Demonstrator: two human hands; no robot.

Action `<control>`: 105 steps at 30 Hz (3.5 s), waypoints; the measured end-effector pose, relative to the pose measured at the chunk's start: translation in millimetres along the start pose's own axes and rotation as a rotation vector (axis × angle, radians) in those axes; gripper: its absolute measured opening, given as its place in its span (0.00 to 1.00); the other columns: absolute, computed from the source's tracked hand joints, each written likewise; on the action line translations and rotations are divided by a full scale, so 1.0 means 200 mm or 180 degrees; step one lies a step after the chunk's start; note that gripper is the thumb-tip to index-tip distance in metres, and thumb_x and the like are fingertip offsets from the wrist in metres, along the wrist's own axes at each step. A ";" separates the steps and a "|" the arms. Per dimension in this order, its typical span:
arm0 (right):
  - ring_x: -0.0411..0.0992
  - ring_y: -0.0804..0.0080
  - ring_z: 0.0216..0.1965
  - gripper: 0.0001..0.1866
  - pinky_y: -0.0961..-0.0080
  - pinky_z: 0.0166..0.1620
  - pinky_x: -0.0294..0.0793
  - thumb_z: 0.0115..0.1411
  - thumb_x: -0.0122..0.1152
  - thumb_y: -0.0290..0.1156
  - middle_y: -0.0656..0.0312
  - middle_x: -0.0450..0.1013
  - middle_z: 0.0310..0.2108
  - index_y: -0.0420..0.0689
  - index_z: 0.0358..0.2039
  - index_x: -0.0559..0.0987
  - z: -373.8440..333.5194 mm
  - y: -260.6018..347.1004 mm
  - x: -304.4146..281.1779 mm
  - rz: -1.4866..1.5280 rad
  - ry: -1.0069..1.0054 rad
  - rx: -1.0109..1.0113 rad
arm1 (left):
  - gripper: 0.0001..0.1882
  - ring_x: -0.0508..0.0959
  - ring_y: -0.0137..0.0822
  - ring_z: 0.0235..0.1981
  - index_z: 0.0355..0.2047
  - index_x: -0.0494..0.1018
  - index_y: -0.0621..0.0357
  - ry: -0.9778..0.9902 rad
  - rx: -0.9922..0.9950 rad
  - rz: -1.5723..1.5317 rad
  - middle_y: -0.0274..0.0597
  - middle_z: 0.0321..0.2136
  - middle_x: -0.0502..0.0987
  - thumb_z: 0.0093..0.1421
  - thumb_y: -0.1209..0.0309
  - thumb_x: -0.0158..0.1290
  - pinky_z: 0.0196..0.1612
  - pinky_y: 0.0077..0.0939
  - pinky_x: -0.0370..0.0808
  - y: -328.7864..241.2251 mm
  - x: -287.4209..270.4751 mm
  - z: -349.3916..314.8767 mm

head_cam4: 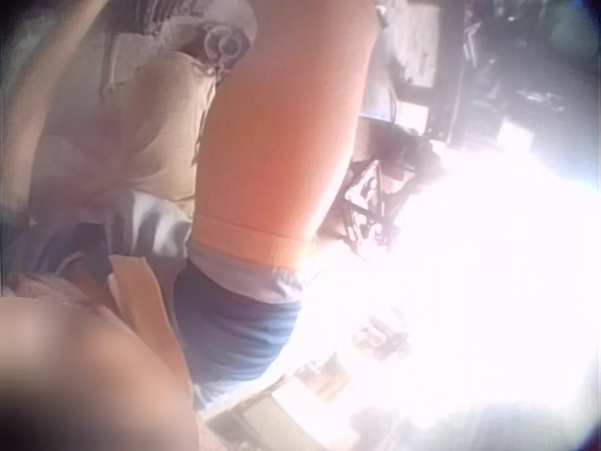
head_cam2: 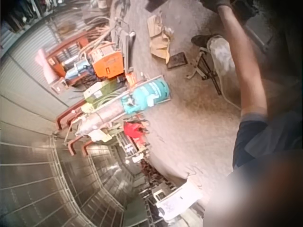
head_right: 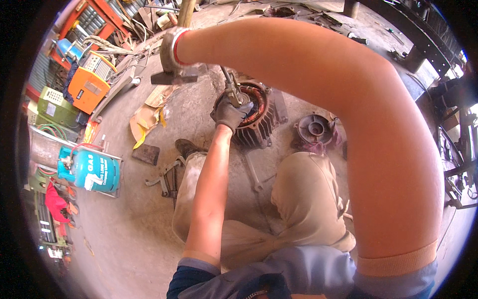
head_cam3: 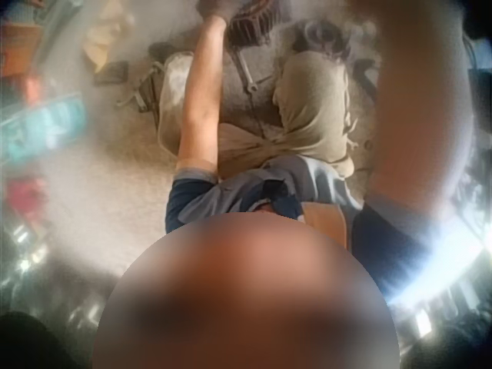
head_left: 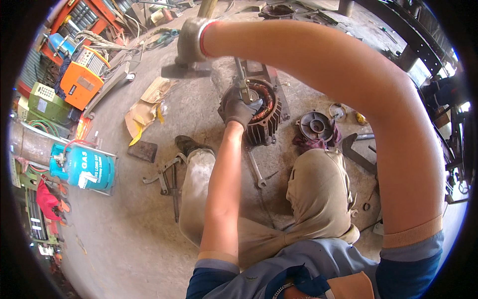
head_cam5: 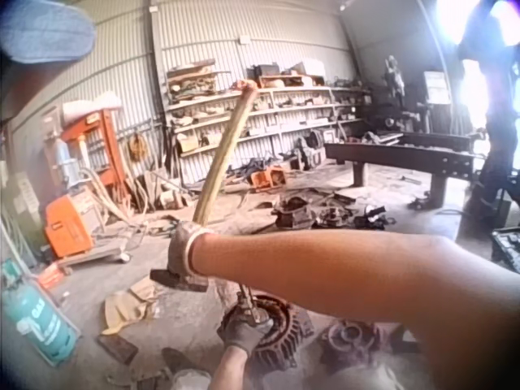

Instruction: The person sits on the floor and uses a wrench and hammer to loosen and remove a central shaft from a motor housing. They repeatedly strike the shaft and adjust the wrench to extract the component.

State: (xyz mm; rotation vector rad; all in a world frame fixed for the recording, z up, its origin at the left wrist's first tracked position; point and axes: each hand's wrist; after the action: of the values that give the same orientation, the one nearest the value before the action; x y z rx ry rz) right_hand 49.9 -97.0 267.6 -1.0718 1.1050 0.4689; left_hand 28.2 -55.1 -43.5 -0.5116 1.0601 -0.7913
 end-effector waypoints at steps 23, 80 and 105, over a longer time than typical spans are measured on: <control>0.75 0.47 0.54 0.23 0.58 0.58 0.73 0.63 0.58 0.39 0.46 0.78 0.52 0.39 0.55 0.77 -0.83 -0.51 0.84 0.1577 0.0452 0.1252 | 0.39 0.84 0.32 0.41 0.63 0.69 0.50 0.0636 -0.0072 0.0017 0.39 0.42 0.85 0.52 0.66 0.73 0.49 0.29 0.80 -0.11 -0.31 0.02; 0.74 0.39 0.52 0.27 0.48 0.53 0.73 0.70 0.46 0.54 0.42 0.78 0.49 0.48 0.54 0.80 -3.08 1.43 1.95 0.3095 0.1455 0.4526 | 0.46 0.85 0.46 0.48 0.58 0.68 0.50 0.0021 -0.0461 0.0836 0.45 0.46 0.84 0.41 0.51 0.77 0.50 0.40 0.81 -0.22 -0.17 -0.07; 0.79 0.43 0.48 0.20 0.47 0.48 0.81 0.70 0.42 0.39 0.46 0.75 0.56 0.47 0.54 0.76 -3.32 1.50 2.23 0.2193 0.2283 0.3010 | 0.48 0.84 0.48 0.45 0.57 0.71 0.54 -0.0383 -0.0284 0.0704 0.47 0.41 0.84 0.37 0.50 0.77 0.52 0.39 0.80 -0.29 -0.19 -0.12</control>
State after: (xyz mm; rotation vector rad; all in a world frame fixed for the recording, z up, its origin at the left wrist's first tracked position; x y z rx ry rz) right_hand -312.9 -624.2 -298.9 0.0463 2.0582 0.0195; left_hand -21.5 -61.9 9.4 -0.5013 1.0232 -0.5143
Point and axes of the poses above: each hand's wrist, its own z-axis towards the middle knuckle, its own x-axis out of the palm, y = z × x
